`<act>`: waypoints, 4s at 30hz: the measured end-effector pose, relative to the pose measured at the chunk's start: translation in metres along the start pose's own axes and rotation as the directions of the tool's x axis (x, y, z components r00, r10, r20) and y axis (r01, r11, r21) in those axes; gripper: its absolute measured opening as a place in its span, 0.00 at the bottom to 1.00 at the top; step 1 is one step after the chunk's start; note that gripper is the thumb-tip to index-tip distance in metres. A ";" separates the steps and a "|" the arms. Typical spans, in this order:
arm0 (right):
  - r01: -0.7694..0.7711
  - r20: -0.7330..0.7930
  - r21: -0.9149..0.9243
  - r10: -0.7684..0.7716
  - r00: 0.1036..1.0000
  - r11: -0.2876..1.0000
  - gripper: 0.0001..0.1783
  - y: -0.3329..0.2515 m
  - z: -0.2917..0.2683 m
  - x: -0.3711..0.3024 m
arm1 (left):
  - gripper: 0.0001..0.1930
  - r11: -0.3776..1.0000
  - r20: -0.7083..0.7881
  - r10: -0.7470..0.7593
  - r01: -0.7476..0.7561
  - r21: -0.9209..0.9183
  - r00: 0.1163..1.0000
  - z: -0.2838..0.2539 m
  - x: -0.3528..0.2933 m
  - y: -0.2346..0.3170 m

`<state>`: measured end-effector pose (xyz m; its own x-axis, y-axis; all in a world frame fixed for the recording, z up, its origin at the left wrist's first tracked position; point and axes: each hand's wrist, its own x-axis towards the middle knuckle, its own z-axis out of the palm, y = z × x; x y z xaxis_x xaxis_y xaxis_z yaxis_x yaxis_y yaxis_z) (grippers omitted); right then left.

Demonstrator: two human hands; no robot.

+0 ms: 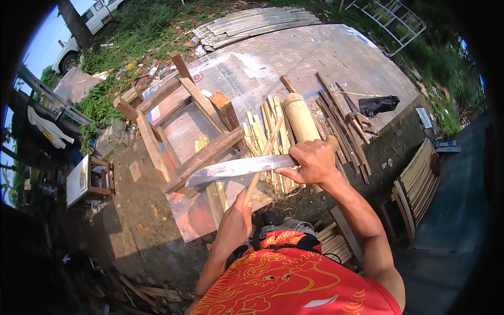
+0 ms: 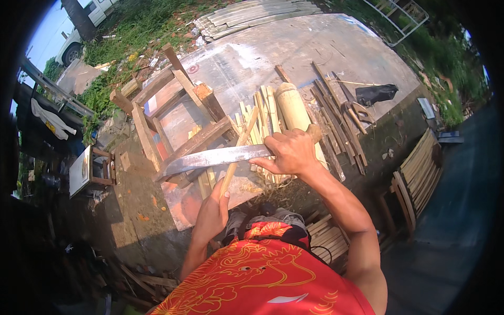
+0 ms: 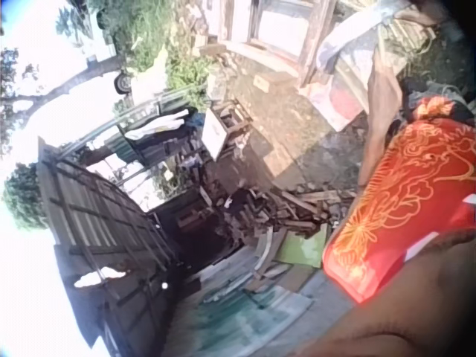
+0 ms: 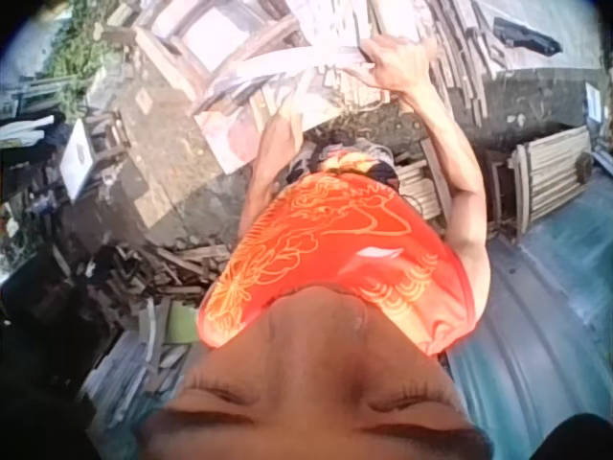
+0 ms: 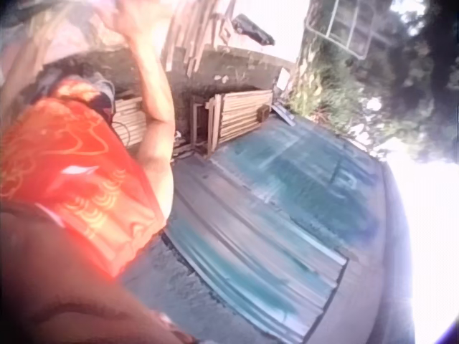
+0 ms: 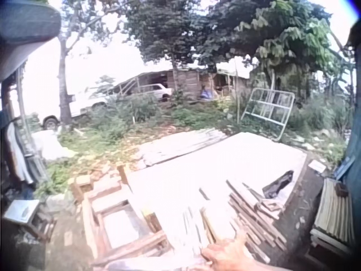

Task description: The person uses a machete to split bamboo strips into thinner pieces on a wooden workbench. They repeatedly position the bamboo, strike it with the machete, and separate the resulting strips, accumulating a pile of split bamboo on the bench.

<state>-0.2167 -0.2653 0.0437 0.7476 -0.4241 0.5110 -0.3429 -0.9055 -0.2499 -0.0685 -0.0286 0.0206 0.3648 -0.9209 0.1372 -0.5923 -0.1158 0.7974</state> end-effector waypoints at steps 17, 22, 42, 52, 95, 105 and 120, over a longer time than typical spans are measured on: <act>-0.051 0.002 -0.027 0.051 0.999 0.998 0.33 -0.006 0.012 -0.006 | 0.21 0.989 0.089 -0.144 0.146 -0.020 0.986 -0.003 0.001 -0.005; -0.461 -0.092 -0.072 0.455 0.886 0.884 0.36 0.026 0.002 0.014 | 0.22 0.953 0.167 -0.302 0.300 0.040 0.938 -0.020 -0.017 -0.001; -0.124 0.024 -0.004 0.125 0.992 0.992 0.31 -0.033 0.004 -0.035 | 0.27 0.999 -0.004 -0.034 0.034 0.026 0.999 0.008 -0.027 -0.003; 0.024 0.213 0.076 -0.039 0.976 0.997 0.31 -0.033 0.003 -0.033 | 0.25 0.991 0.006 -0.121 0.120 0.067 0.993 0.009 -0.030 0.001; -0.652 0.062 0.350 0.678 0.732 0.672 0.37 0.016 0.031 -0.015 | 0.22 0.674 0.322 -0.337 0.465 -0.574 0.885 0.000 -0.005 -0.031; -0.538 0.160 0.562 0.555 0.816 0.629 0.30 -0.018 0.046 -0.061 | 0.24 0.644 0.318 -0.373 0.490 -0.587 0.872 -0.002 -0.001 -0.029; -0.113 -0.075 0.062 0.118 0.990 0.992 0.31 -0.043 0.024 -0.048 | 0.23 0.686 0.301 -0.384 0.488 -0.540 0.873 0.004 -0.011 -0.017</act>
<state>-0.2239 -0.2054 0.0107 0.6576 -0.5273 0.5380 -0.3896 -0.8493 -0.3562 -0.0652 -0.0180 0.0032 0.3291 -0.8716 -0.3633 0.1592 -0.3279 0.9312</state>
